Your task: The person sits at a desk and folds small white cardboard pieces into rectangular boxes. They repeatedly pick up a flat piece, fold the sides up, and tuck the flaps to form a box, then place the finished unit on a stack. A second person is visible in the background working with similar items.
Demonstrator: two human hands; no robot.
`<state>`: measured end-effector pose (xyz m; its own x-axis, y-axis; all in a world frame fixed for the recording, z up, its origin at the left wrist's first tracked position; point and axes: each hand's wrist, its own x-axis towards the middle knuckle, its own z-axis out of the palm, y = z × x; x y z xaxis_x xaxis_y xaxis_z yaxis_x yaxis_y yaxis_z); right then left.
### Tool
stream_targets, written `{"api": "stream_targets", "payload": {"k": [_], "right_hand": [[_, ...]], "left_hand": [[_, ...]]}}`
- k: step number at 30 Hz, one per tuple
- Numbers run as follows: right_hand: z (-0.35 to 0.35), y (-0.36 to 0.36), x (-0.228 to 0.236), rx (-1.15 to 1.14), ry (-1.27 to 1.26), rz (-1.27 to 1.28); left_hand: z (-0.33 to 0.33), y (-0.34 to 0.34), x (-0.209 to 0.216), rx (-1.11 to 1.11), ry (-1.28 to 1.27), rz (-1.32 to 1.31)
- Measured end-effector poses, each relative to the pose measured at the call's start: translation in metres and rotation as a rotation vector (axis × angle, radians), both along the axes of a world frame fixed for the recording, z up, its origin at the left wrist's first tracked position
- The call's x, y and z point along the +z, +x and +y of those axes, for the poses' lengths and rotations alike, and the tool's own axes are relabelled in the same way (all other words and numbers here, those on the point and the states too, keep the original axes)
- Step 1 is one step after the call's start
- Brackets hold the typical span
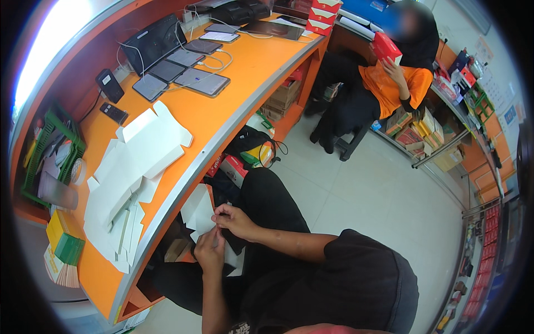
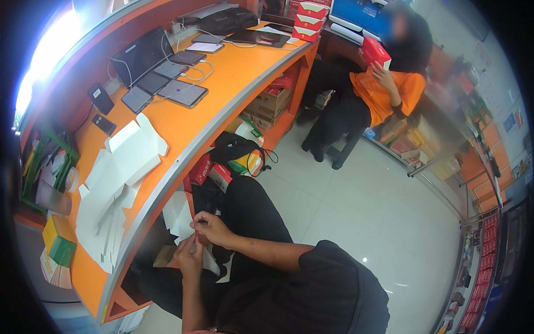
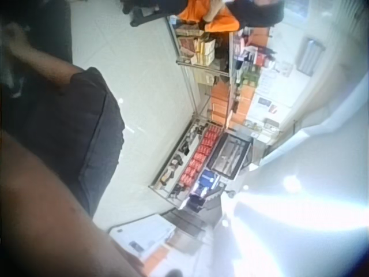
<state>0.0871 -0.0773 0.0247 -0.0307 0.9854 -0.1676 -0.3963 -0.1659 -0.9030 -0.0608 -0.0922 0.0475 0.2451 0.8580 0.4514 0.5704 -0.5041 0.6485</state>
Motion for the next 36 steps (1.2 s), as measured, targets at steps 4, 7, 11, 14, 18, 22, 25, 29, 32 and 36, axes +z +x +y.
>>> {"api": "stream_targets", "payload": {"k": [4,7,11,14,18,22,25,29,32,36], "right_hand": [[0.006,0.001,0.005,0.023,0.059,-0.014],[0.008,0.005,0.015,0.005,0.044,-0.029],[0.008,0.011,0.022,0.074,0.185,-0.263],[-0.001,0.011,0.044,0.059,0.359,-0.552],[-0.003,0.008,0.044,0.029,0.434,-0.654],[-0.001,0.008,0.038,-0.04,0.461,-0.696],[-0.003,0.006,0.043,-0.029,0.403,-0.652],[-0.007,0.006,0.048,-0.043,0.333,-0.599],[-0.008,0.006,0.046,-0.04,0.243,-0.509],[-0.009,0.005,0.04,-0.04,0.293,-0.576]], "left_hand": [[0.003,-0.005,-0.006,0.049,-0.04,-0.097],[0.005,-0.011,-0.011,0.073,-0.036,-0.1],[0.002,-0.012,-0.009,0.189,-0.323,-0.349],[0.001,-0.013,-0.001,0.204,-0.492,-0.5],[0.002,-0.009,0.0,0.177,-0.538,-0.566],[0.005,-0.008,-0.005,0.103,-0.697,-0.741],[0.005,-0.006,-0.001,0.078,-0.722,-0.772],[0.005,-0.004,0.007,0.045,-0.734,-0.748],[0.004,-0.004,0.006,0.005,-0.734,-0.769],[0.005,-0.002,0.007,-0.019,-0.737,-0.792]]}}
